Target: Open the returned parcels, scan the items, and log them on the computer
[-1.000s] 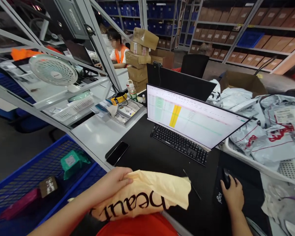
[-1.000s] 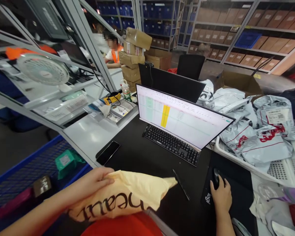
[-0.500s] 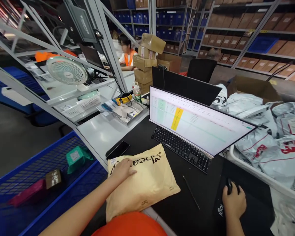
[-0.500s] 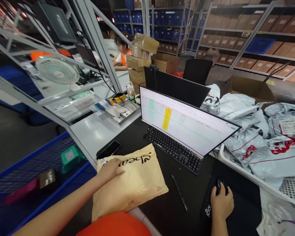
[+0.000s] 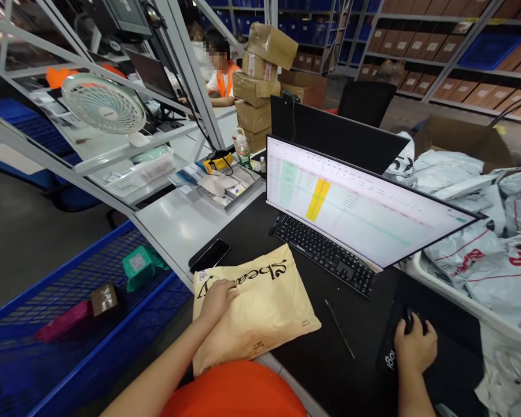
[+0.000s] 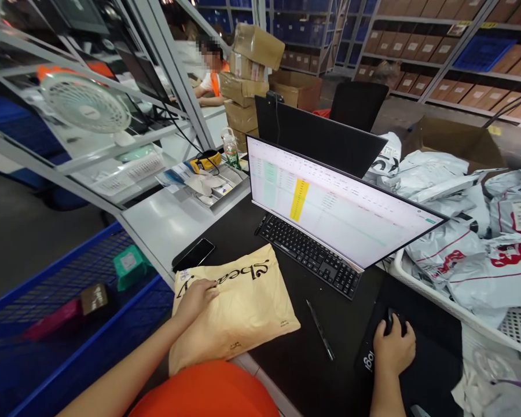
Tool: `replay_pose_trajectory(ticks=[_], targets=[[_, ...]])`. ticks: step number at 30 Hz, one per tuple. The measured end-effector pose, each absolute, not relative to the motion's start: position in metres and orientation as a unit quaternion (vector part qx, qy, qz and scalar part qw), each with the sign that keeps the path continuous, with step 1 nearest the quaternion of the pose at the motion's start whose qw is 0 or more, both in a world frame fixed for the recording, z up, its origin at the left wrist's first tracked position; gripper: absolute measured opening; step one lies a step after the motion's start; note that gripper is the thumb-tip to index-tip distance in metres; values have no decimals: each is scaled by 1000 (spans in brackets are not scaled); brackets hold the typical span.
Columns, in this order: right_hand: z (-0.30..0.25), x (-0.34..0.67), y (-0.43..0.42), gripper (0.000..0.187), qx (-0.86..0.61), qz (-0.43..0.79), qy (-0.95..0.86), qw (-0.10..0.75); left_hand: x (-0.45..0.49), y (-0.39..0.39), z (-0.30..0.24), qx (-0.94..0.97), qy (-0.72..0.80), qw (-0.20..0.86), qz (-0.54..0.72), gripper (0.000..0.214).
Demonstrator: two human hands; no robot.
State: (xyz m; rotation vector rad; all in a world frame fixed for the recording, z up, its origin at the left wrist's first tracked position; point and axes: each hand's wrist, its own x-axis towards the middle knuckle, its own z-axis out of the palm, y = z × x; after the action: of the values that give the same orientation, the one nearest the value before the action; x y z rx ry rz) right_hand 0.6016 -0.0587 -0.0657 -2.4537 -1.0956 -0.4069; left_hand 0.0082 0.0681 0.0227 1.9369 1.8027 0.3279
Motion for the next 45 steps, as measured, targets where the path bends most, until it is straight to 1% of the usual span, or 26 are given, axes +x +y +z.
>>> replay_pose_trajectory(ticks=[3,6,10,12,15,17,19,22,25,29,30,32,33,34,35,36,39,40,42,45], targets=[[-68,603,-59,54,-883,-143,-393,213,11,68,20,709,655,231,124,24],[-65,605,-58,59,-886,-134,-390,214,14,62,23,721,645,217,131,27],[-48,598,-58,68,-888,-145,-383,211,-3,28,31,725,659,152,130,33],[-39,583,-61,67,-883,-146,-387,223,-20,5,34,708,686,119,116,39],[-27,539,-74,54,-851,-66,-459,248,-42,-20,31,672,722,125,106,58],[-22,500,-88,55,-822,10,-522,230,-46,-22,24,648,735,166,116,62],[-21,462,-102,64,-810,61,-554,185,-44,-14,14,615,747,209,142,56],[-26,424,-112,74,-812,103,-562,123,-37,7,2,580,758,237,179,32],[-30,419,-104,66,-811,170,-549,106,-33,19,-4,584,751,241,193,19],[-27,433,-84,52,-821,261,-499,90,-36,15,-4,585,749,233,208,14],[-24,436,-81,47,-825,267,-489,89,-38,12,-4,576,757,222,215,16],[-15,438,-77,42,-833,262,-479,89,-42,3,-3,544,785,205,214,37],[-9,436,-76,43,-838,256,-473,92,-44,-1,-2,528,798,205,204,46],[-2,433,-76,45,-844,247,-466,97,-45,-6,-1,517,807,213,191,50],[5,428,-76,48,-850,238,-458,106,-46,-10,-1,513,809,227,177,49],[14,420,-75,51,-853,228,-453,119,-45,-13,0,515,805,243,165,43],[43,386,-67,56,-832,225,-483,157,-40,-17,6,539,784,271,149,14],[53,371,-61,57,-810,237,-511,162,-38,-17,10,544,781,271,144,12],[74,339,-47,55,-753,265,-582,156,-36,-18,19,557,776,263,139,23],[103,288,-24,53,-658,258,-700,105,-39,-20,35,587,758,247,139,30]])
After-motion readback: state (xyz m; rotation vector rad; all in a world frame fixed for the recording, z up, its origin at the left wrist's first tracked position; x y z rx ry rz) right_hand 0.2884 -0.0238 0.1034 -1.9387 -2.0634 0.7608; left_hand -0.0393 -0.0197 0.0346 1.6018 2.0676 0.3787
